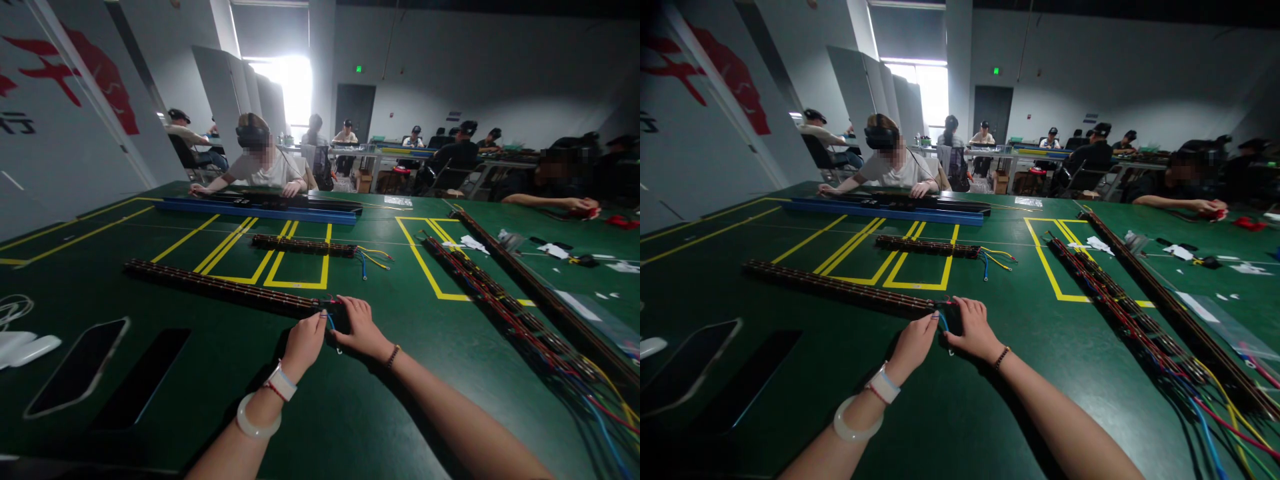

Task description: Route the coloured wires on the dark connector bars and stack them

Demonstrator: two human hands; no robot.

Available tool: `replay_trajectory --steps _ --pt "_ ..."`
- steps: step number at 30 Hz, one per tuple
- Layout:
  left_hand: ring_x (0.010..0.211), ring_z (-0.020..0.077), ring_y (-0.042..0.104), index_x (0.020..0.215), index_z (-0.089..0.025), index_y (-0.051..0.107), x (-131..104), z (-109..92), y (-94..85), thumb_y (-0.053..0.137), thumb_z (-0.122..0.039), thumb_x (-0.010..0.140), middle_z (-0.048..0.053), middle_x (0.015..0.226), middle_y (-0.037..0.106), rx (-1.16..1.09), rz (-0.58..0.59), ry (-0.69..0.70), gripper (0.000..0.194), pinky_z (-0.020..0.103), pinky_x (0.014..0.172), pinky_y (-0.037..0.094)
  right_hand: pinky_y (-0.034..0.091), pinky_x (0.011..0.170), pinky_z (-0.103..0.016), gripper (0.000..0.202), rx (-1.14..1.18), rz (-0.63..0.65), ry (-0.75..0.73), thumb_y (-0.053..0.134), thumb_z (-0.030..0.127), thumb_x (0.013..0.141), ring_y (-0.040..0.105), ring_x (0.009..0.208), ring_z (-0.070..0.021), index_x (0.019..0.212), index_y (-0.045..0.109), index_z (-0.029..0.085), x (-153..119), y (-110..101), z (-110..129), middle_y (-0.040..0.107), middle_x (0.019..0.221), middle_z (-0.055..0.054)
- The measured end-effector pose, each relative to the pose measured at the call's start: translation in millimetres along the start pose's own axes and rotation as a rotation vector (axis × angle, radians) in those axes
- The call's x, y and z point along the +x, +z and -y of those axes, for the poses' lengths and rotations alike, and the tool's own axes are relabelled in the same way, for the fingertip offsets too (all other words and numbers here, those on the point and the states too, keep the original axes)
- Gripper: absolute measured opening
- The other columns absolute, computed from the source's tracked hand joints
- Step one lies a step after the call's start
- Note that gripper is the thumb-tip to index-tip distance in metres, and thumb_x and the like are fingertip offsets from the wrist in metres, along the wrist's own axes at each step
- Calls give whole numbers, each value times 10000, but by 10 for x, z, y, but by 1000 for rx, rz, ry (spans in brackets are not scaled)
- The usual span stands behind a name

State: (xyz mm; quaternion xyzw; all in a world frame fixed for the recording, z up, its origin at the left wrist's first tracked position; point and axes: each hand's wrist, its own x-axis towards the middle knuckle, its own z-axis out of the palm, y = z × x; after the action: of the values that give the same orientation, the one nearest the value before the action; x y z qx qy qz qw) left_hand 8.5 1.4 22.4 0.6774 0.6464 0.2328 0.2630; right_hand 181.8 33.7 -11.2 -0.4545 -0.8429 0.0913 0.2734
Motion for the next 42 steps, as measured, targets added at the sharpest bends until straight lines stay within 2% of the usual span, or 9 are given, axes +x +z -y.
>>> replay_trajectory --steps 6,10,15,17,20,23,28,35,42 --pt "510 133 523 639 -203 474 69 102 105 239 -485 964 -3 559 529 -285 -25 19 490 234 515 347 379 866 -356 245 61 75 112 667 317 767 545 870 -196 964 632 176 70 -19 29 638 883 -35" --pt "373 84 444 754 -197 458 93 118 196 262 -577 928 -47 557 495 -550 75 -60 462 208 407 329 380 713 -265 84 185 99 146 656 244 776 525 708 -135 799 640 165 85 -2 69 628 736 12" --pt "401 86 567 1014 -200 401 87 85 225 315 -607 912 -16 783 565 -831 239 -237 428 180 335 310 370 574 -204 106 346 98 191 632 251 808 531 646 -112 857 646 158 82 -15 109 631 742 9" --pt "436 89 595 1111 -188 393 83 75 233 320 -593 923 18 842 592 -906 291 -271 453 179 341 335 372 574 -206 89 273 90 156 624 248 823 532 650 -116 830 636 160 81 -31 128 624 742 2" --pt "422 95 575 1183 -154 400 84 71 281 357 -606 912 -1 693 600 -948 304 -288 529 168 335 315 382 628 -238 50 33 101 10 605 205 839 543 687 -138 824 635 168 79 -53 169 625 759 -19" --pt "365 95 519 1100 -136 464 96 79 347 427 -649 861 -62 505 521 -927 251 -263 567 160 326 282 395 703 -280 95 -193 161 -132 580 179 860 573 758 -175 928 645 163 77 -77 221 643 811 -56" --pt "358 106 533 902 -156 483 103 101 367 440 -700 812 -56 461 521 -905 241 -183 553 161 326 275 389 741 -309 98 -346 251 -270 584 203 877 593 817 -203 950 635 162 92 -184 274 667 893 -84" --pt "310 100 484 948 -164 445 85 141 338 385 -702 828 -72 391 500 -834 297 -172 555 156 335 270 379 693 -309 219 -378 324 -186 597 392 883 624 743 -202 907 665 185 112 -334 271 691 813 -71" --pt "309 89 479 1014 -146 469 96 116 348 382 -663 860 -53 432 540 -859 280 -212 546 157 334 241 384 677 -286 116 -322 332 -161 585 281 900 640 727 -180 923 658 194 138 -331 243 702 818 -50"
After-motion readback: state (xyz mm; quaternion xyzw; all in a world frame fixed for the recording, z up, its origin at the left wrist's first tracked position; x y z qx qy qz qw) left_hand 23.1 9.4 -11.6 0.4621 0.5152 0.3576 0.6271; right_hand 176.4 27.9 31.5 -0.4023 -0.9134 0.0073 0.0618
